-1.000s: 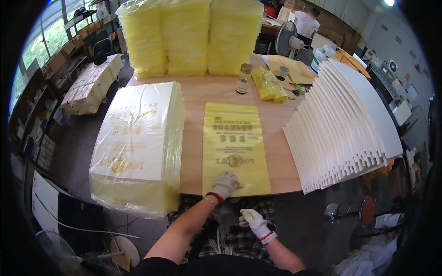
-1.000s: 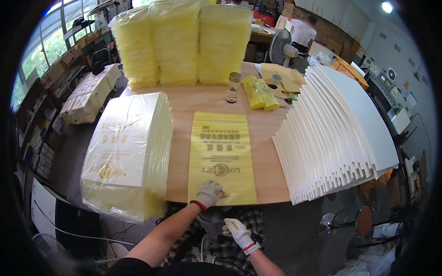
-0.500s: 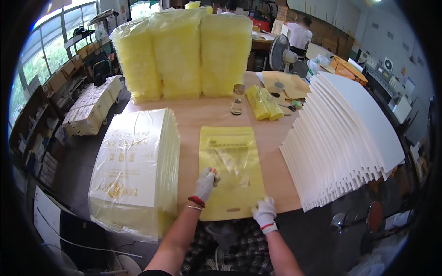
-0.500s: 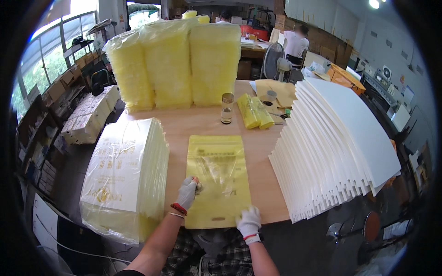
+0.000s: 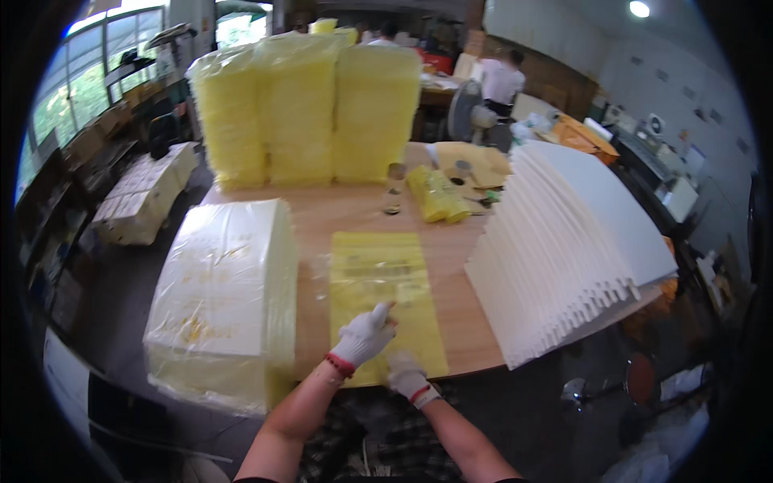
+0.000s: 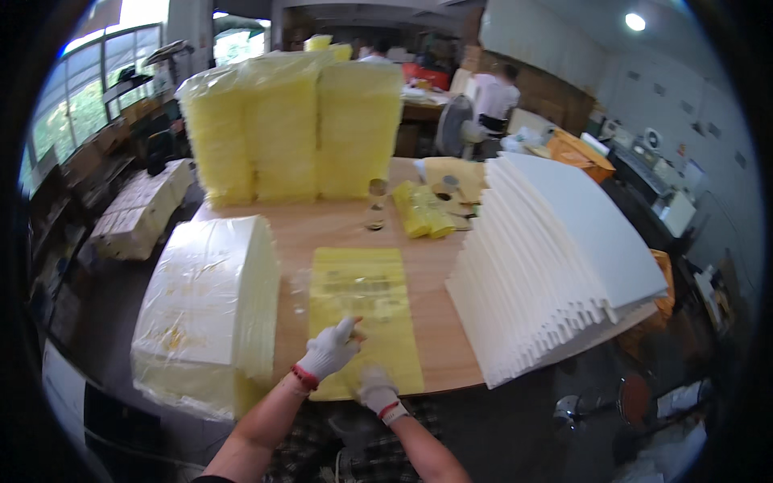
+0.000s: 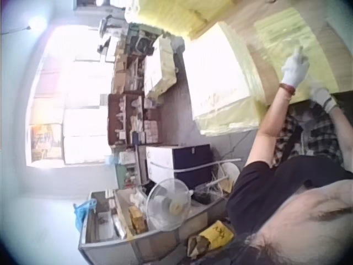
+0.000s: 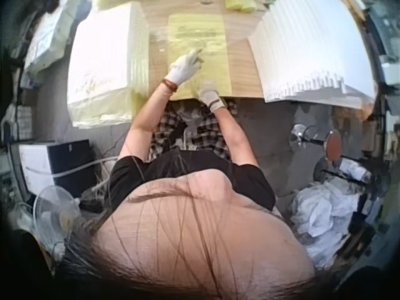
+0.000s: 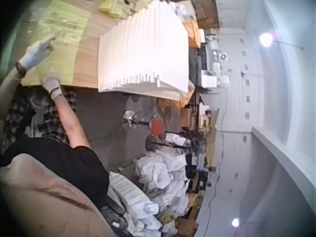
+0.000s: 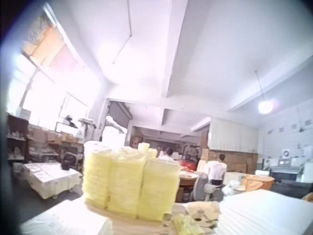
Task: The person repeatedly picks up white rectangular sheets from a stack and inserts them into yellow plastic bags on a table. The person then places the filled bags into a larger stack of packaged items.
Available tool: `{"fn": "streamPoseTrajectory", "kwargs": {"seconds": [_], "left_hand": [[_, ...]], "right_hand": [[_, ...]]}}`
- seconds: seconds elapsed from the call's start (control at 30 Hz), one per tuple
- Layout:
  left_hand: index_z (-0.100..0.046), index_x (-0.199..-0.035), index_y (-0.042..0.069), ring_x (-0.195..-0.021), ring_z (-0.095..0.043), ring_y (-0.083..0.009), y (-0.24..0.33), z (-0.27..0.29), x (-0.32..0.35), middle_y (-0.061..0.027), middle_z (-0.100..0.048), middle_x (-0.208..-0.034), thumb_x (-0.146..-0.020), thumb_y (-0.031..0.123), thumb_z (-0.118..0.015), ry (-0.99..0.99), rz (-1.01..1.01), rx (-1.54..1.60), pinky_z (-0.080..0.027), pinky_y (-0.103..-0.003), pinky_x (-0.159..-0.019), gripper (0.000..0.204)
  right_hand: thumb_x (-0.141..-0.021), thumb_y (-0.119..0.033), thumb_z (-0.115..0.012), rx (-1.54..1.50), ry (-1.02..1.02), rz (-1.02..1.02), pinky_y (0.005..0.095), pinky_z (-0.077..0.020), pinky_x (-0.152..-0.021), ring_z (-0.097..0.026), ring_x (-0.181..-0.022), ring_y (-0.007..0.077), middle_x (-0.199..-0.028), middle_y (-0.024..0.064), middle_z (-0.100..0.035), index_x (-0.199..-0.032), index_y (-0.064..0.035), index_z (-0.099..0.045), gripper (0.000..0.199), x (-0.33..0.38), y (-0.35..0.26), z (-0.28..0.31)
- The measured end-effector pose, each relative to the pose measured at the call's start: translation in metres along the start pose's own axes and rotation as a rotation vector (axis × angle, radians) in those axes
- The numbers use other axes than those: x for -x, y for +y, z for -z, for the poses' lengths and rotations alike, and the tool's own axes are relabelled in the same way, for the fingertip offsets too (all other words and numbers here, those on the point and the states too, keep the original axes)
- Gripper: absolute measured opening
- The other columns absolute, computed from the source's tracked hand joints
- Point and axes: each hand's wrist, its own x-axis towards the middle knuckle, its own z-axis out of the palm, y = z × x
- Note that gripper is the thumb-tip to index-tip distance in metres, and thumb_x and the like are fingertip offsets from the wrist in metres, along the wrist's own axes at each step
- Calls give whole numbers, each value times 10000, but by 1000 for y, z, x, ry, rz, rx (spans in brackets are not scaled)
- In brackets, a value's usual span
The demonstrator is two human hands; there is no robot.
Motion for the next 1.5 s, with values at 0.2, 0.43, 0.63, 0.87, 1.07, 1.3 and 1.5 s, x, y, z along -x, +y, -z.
{"fn": "streamPoseTrajectory", "kwargs": {"seconds": [0.2, 0.43, 0.63, 0.87, 1.07, 1.3, 1.5], "left_hand": [[-565, -1018, 55, -746, -611, -258, 13, 24, 33, -75, -627, -785, -669, 188, -723, 311, -271, -278, -386, -496, -891, 405], [-576, -975, 73, -837, -574, -302, 77, 57, 45, -80, -611, -827, -673, 118, -710, 156, -468, -130, -443, -413, -811, 333], [-593, -996, 73, -782, -589, -289, 124, 60, 55, -80, -610, -830, -746, 124, -664, -111, -580, 37, -480, -357, -701, 265], [-550, -1123, 35, -916, -608, -210, 201, 47, 30, -105, -624, -1017, -834, 149, -609, -575, -449, 599, -475, -288, -796, 317], [-397, -1289, 34, -1036, -545, -215, 233, 73, 4, -111, -530, -1195, -886, 207, -510, -1113, 437, 1988, -434, -351, -919, 453], [-368, -1298, -8, -982, -562, -183, 209, 136, 38, -121, -556, -1106, -778, 108, -538, -809, 288, 1422, -442, -317, -883, 559], [-117, -1393, -23, -1221, -379, -344, 189, 88, 77, -324, -300, -1312, -688, 175, -623, -411, -293, 512, -359, -409, -974, 890]], "right_hand": [[-797, -122, -651, -490, 384, 302, 283, -481, -599, -605, -682, 196, -790, 97, -618, -983, -39, -612, 208, 116, -6, 242], [-653, -343, -778, 533, 783, 4, 348, -470, -848, -591, -946, 301, -1010, 161, -607, -1248, -54, -434, 746, 162, 48, 442], [-710, -485, -709, -22, 530, -60, 301, -463, -841, -604, -944, 232, -1051, 148, -615, -1236, -45, -465, 728, 146, 98, 471], [-876, -273, -535, 372, 804, 76, 350, -492, -634, -625, -684, 273, -784, 153, -635, -905, -81, -669, 236, 154, 46, 472], [-780, -255, -651, 169, 388, 436, 325, -492, -674, -609, -707, 252, -808, 74, -630, -907, -88, -629, 211, 188, -70, 420], [-864, -195, -567, -884, 569, -157, 320, -506, -793, -614, -858, 180, -945, 88, -627, -989, -34, -608, 208, 250, 32, 414], [-919, -328, -478, -1360, 729, 17, 373, -437, -927, -519, -1084, 233, -1196, 138, -515, -1221, 12, -461, 455, 202, -22, 296]]}}
